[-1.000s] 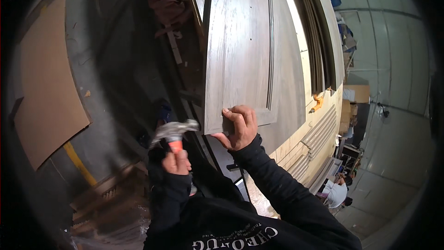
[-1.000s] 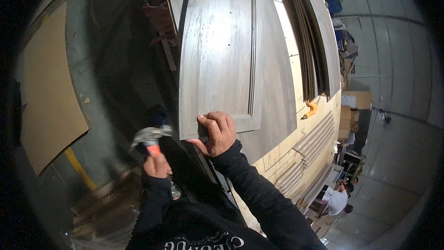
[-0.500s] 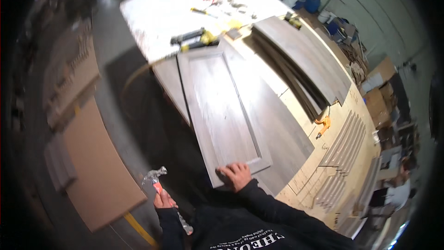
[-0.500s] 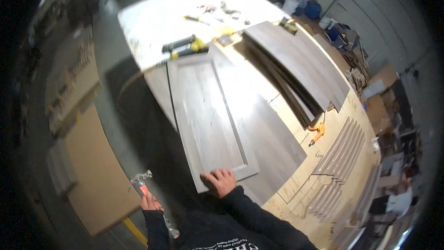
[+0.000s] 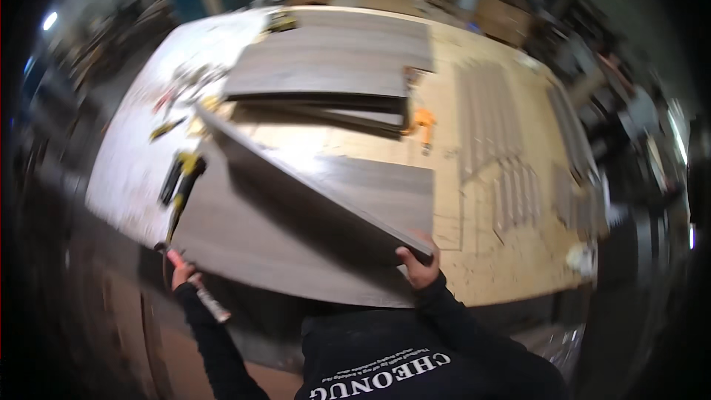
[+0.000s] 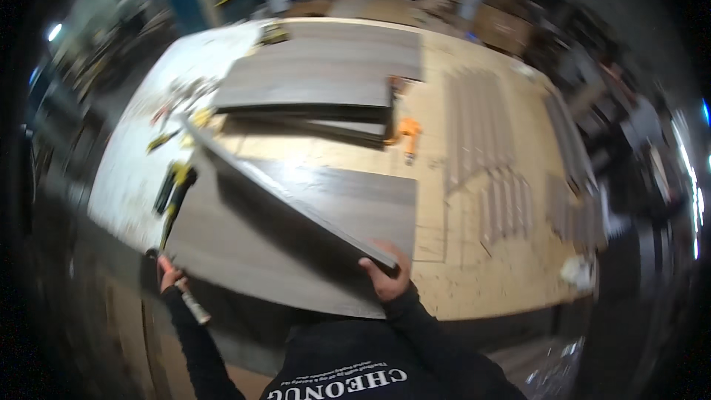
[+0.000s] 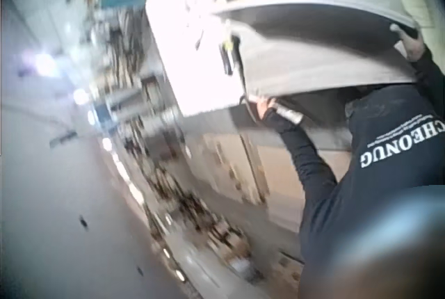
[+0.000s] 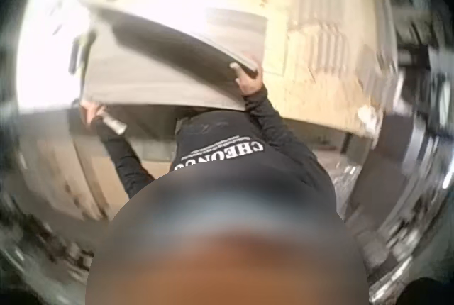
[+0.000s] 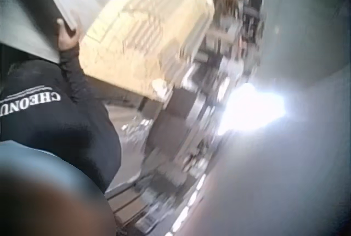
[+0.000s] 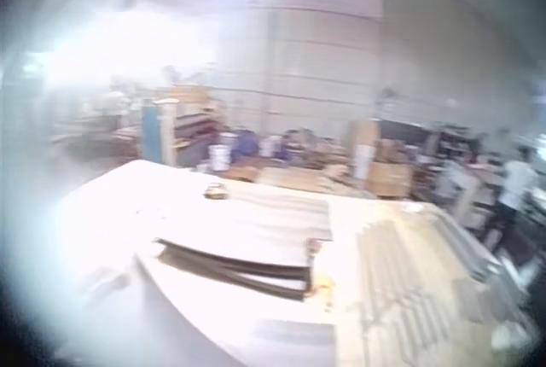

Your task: The person assembles a wood panel by positioning wooden strips onto a base panel and securing them using a staple gun and a hammer.

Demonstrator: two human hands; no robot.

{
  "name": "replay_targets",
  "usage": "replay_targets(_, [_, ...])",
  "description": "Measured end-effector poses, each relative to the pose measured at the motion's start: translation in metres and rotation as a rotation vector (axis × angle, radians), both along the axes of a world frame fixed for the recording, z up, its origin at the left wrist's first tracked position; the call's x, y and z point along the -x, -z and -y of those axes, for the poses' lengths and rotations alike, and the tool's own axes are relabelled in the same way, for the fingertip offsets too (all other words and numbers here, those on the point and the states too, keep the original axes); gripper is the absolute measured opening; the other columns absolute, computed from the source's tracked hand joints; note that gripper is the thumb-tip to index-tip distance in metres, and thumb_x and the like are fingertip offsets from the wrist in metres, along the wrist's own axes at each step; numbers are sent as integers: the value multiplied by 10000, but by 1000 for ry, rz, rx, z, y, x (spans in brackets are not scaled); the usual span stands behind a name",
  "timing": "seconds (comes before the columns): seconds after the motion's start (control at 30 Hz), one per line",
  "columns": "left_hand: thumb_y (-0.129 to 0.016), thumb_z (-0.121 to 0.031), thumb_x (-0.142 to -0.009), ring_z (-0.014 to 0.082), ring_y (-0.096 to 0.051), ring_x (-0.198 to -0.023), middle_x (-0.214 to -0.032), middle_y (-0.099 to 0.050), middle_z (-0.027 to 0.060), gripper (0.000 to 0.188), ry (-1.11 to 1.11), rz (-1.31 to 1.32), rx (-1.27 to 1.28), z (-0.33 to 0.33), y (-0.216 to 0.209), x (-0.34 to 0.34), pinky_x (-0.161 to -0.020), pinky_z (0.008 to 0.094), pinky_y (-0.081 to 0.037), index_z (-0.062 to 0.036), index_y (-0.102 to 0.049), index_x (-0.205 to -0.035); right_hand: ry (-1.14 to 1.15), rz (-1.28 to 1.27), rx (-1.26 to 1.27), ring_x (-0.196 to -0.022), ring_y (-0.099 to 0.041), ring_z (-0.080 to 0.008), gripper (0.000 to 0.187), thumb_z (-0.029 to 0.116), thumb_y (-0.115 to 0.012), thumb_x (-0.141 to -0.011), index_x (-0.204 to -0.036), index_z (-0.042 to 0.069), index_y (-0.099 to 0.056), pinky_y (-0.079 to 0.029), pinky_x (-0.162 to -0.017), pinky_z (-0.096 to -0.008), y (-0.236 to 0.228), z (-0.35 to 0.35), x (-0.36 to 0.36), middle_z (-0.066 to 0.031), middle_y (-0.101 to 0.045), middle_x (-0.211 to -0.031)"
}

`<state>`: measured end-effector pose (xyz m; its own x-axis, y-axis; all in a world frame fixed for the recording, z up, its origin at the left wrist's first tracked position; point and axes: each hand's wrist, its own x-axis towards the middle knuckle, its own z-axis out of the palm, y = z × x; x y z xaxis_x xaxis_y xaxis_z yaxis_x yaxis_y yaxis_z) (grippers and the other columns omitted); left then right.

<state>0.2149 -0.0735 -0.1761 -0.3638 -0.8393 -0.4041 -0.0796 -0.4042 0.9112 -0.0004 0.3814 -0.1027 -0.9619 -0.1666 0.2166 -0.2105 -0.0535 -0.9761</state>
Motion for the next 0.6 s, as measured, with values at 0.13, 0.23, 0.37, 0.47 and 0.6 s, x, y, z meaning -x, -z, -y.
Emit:
replay_targets(0.13, [-569,-117,-786,202,-483,-683,-858,-493,90,356,109,73,139,130,17,45,-603,311,-405,-6,-484,-1114,214,113,34,-820,-544,-121,322,187,-732,-770,-962,-17,-573,-441,-737,-263,-3,15,4,-69,-615,-870])
replay_targets(0.23, [-586,-145,-792,234,-482,-812,-958,-499,125,417,139,245,339,228,24,82,-710,329,-386,-11,-465,-1168,387,130,52,-797,-540,-110,339,215,-741,-763,-959,-6,-576,-445,-725,-262,3,26,-10,-61,-618,-845])
replay_targets(0.37, [-610,-182,-800,276,-479,-986,-1090,-508,171,498,151,654,842,328,26,115,-853,354,-360,-17,-440,-1239,396,172,-21,-803,-550,-109,360,228,-754,-748,-969,0,-584,-453,-728,-266,-9,30,-29,-68,-625,-853])
replay_targets(0.47, [-627,-210,-806,308,-478,-1115,-1190,-514,206,560,131,610,1549,363,-5,153,-960,372,-341,-21,-422,-1292,256,136,-67,-820,-558,-115,346,196,-755,-742,-973,-1,-588,-454,-738,-262,-27,34,-32,-68,-628,-891])
replay_targets(0.6, [-588,-184,-822,331,-437,-1192,-1327,-415,200,542,621,-259,1672,96,-131,250,-1018,401,-307,25,-411,-1290,220,14,27,-848,-567,-123,280,104,-735,-747,-970,12,-593,-447,-764,-252,-14,32,-40,-41,-616,-899])
